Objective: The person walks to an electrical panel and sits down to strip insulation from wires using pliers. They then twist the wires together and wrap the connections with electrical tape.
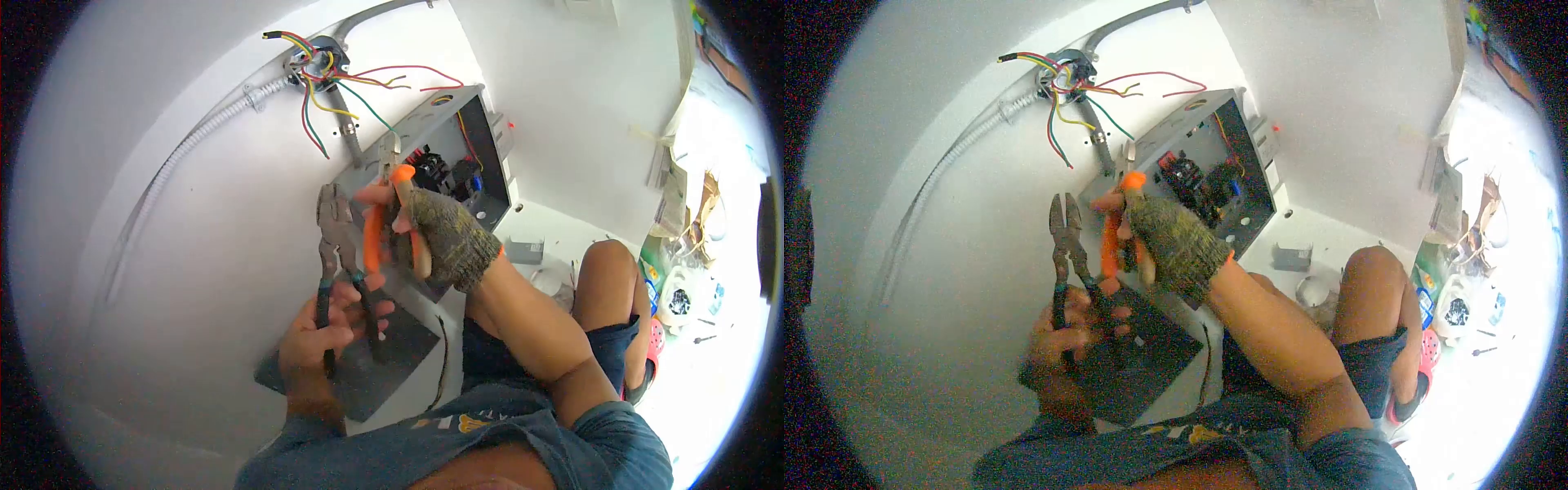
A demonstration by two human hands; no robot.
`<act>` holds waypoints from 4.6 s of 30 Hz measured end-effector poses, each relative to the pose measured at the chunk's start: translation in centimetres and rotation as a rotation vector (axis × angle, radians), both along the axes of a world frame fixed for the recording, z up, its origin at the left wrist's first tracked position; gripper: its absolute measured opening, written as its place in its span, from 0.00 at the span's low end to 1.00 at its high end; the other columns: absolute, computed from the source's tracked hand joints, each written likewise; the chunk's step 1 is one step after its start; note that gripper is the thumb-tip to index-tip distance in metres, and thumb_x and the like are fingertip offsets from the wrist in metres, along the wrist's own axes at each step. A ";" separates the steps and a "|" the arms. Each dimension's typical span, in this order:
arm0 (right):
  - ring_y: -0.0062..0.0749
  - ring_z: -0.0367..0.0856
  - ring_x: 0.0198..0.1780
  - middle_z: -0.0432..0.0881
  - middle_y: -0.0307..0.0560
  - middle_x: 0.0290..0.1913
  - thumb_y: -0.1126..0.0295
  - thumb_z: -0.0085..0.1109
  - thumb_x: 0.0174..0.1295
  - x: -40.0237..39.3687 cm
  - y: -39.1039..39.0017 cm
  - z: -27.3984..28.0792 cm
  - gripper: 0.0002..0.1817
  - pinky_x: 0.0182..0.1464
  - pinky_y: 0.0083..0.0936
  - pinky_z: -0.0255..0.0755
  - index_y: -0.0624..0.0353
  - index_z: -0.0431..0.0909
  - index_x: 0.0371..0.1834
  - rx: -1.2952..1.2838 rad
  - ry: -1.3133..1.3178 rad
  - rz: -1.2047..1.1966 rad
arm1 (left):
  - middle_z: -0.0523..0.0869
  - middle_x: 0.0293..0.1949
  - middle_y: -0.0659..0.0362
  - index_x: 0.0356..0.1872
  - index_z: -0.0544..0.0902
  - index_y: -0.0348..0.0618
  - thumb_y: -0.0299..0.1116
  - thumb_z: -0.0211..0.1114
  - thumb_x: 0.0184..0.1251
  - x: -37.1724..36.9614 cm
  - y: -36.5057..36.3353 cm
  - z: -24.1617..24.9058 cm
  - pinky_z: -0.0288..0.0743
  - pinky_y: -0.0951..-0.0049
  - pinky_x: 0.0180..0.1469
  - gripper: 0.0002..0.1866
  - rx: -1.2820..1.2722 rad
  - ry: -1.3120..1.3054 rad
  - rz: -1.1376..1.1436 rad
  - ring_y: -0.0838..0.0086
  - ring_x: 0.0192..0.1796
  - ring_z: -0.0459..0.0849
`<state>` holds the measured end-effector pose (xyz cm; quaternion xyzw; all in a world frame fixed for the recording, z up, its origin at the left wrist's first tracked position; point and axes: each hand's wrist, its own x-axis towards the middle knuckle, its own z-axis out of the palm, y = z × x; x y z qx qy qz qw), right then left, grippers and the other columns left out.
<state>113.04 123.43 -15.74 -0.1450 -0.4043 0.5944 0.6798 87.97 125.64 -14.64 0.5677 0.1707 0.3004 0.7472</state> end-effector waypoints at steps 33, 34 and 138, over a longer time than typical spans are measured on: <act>0.63 0.81 0.50 0.83 0.63 0.46 0.59 0.63 0.56 7.1 4.6 0.5 0.24 0.52 0.49 0.74 0.56 0.73 0.54 -0.313 -0.986 -1.296 | 0.73 0.69 0.48 0.50 0.75 0.40 0.13 0.52 0.50 2.4 1.8 -2.7 0.77 0.58 0.61 0.23 0.039 0.174 -0.093 0.56 0.66 0.79; 0.63 0.81 0.50 0.83 0.63 0.46 0.59 0.63 0.56 7.4 3.9 0.6 0.24 0.52 0.49 0.74 0.56 0.73 0.54 -0.320 -0.985 -1.298 | 0.73 0.69 0.48 0.49 0.75 0.40 0.14 0.52 0.49 2.7 2.1 -3.0 0.77 0.57 0.61 0.23 0.051 0.176 -0.126 0.56 0.66 0.78; 0.55 0.72 0.58 0.72 0.58 0.62 0.62 0.59 0.60 12.2 5.8 3.1 0.22 0.57 0.52 0.68 0.55 0.78 0.58 0.721 -1.688 -1.805 | 0.81 0.52 0.44 0.40 0.72 0.44 0.16 0.56 0.59 6.4 9.4 6.7 0.85 0.57 0.41 0.11 0.322 0.226 -0.208 0.62 0.39 0.87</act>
